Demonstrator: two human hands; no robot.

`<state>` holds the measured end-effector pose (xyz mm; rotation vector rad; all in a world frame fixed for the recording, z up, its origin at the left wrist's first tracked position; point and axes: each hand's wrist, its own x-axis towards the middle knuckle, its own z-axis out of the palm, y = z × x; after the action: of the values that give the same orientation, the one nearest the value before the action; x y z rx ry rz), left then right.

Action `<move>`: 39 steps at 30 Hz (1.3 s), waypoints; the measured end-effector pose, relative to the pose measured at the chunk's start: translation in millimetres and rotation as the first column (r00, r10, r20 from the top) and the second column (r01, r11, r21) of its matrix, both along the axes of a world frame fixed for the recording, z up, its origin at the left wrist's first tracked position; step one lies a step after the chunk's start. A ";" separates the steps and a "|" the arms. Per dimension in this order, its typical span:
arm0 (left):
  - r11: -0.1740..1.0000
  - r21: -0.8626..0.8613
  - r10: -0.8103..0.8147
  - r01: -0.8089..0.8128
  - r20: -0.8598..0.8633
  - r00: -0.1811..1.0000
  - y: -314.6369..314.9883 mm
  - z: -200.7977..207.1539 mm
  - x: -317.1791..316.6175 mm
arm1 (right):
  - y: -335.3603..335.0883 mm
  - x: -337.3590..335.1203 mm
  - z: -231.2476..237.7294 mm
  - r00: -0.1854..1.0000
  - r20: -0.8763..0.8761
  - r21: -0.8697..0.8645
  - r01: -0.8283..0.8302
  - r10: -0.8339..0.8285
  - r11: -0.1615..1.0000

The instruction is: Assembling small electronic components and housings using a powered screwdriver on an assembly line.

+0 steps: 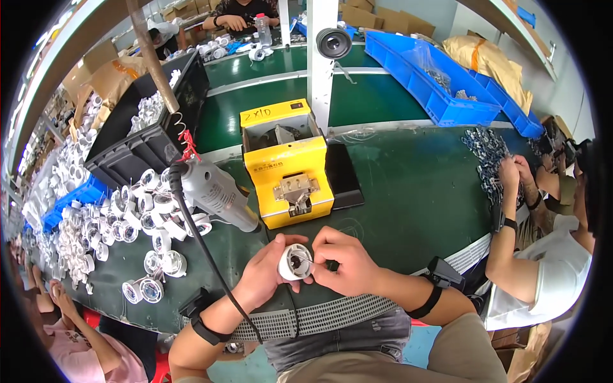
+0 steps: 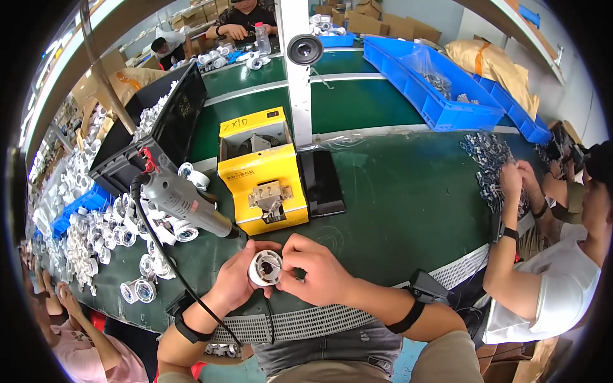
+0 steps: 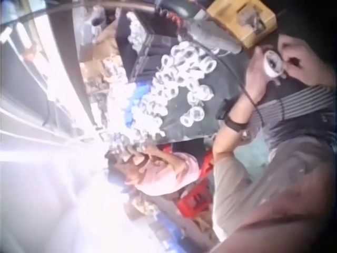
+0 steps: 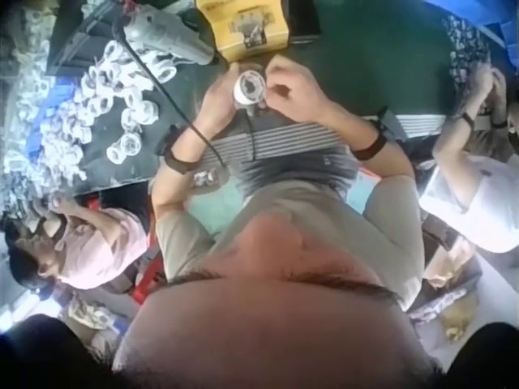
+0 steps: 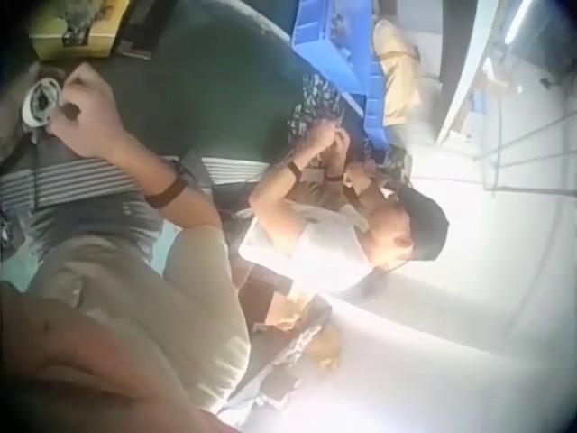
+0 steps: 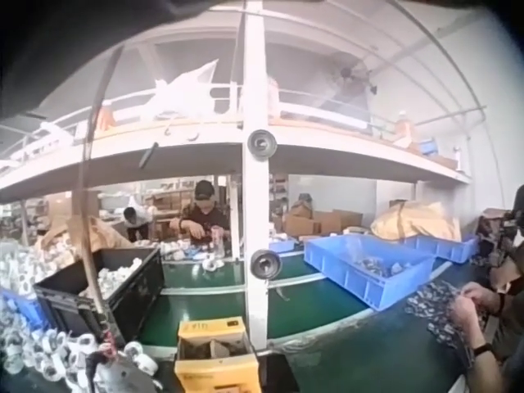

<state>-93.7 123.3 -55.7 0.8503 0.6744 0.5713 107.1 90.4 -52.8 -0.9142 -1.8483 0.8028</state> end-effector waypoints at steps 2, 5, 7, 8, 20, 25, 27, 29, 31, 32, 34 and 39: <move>0.999 0.031 0.030 -0.030 0.022 0.999 -0.9 -3.0 3.2 | 0.3 -0.2 -5.9 1.000 -0.019 0.014 0.006 -0.006 1.000; 0.984 0.146 0.090 -0.098 0.059 0.994 -3.9 -5.1 6.6 | 3.3 0.6 -18.2 0.996 -0.051 -0.196 0.064 -0.075 0.978; 0.958 0.245 0.132 -0.148 0.079 0.988 -6.0 -8.4 5.9 | 5.9 2.0 -15.6 0.998 -0.064 -0.240 0.007 -0.023 0.971; 0.959 0.253 0.115 -0.130 0.075 0.991 -6.0 -10.2 4.1 | 7.2 2.1 -14.2 0.996 -0.077 -0.287 -0.064 0.044 0.956; 0.723 0.685 0.261 -0.091 -0.148 0.954 -7.2 -17.9 6.0 | 1.5 -1.8 -6.8 0.992 0.074 -0.228 0.120 -0.105 0.966; 0.793 0.483 0.393 -0.371 0.060 0.918 -10.4 -10.8 8.9 | 1.3 1.8 -1.3 0.963 0.032 0.218 0.253 -0.267 0.942; 0.785 0.470 0.389 -0.402 0.131 0.912 -9.0 -15.4 4.0 | 4.1 4.4 -5.4 0.982 0.003 0.330 0.175 -0.187 0.928; 0.790 0.448 0.367 -0.418 0.199 0.909 -15.2 -6.9 9.5 | -1.5 2.2 11.2 0.986 -0.144 -0.075 0.069 -0.080 0.995; 0.873 0.345 0.252 -0.345 0.288 0.924 -16.2 1.3 12.4 | -1.5 3.3 10.9 0.929 -0.369 -0.437 -0.148 -0.027 0.887; 0.903 0.334 0.171 -0.272 0.303 0.938 -12.7 -3.8 11.3 | 0.1 1.3 5.4 0.854 -0.520 -0.281 -0.169 -0.002 0.945; 0.939 0.291 0.078 -0.185 0.342 0.936 -11.5 -6.1 13.1 | -1.4 1.8 1.5 0.891 -0.452 -0.175 -0.042 -0.042 0.984; 0.929 0.335 0.028 -0.160 0.366 0.930 -12.0 -8.6 8.3 | -6.4 -7.1 6.4 0.914 -0.380 -0.234 0.051 -0.140 0.971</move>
<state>-85.4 111.3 -64.3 1.0242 0.2790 0.9322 100.0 84.1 -46.4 -0.8952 -1.3719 1.0599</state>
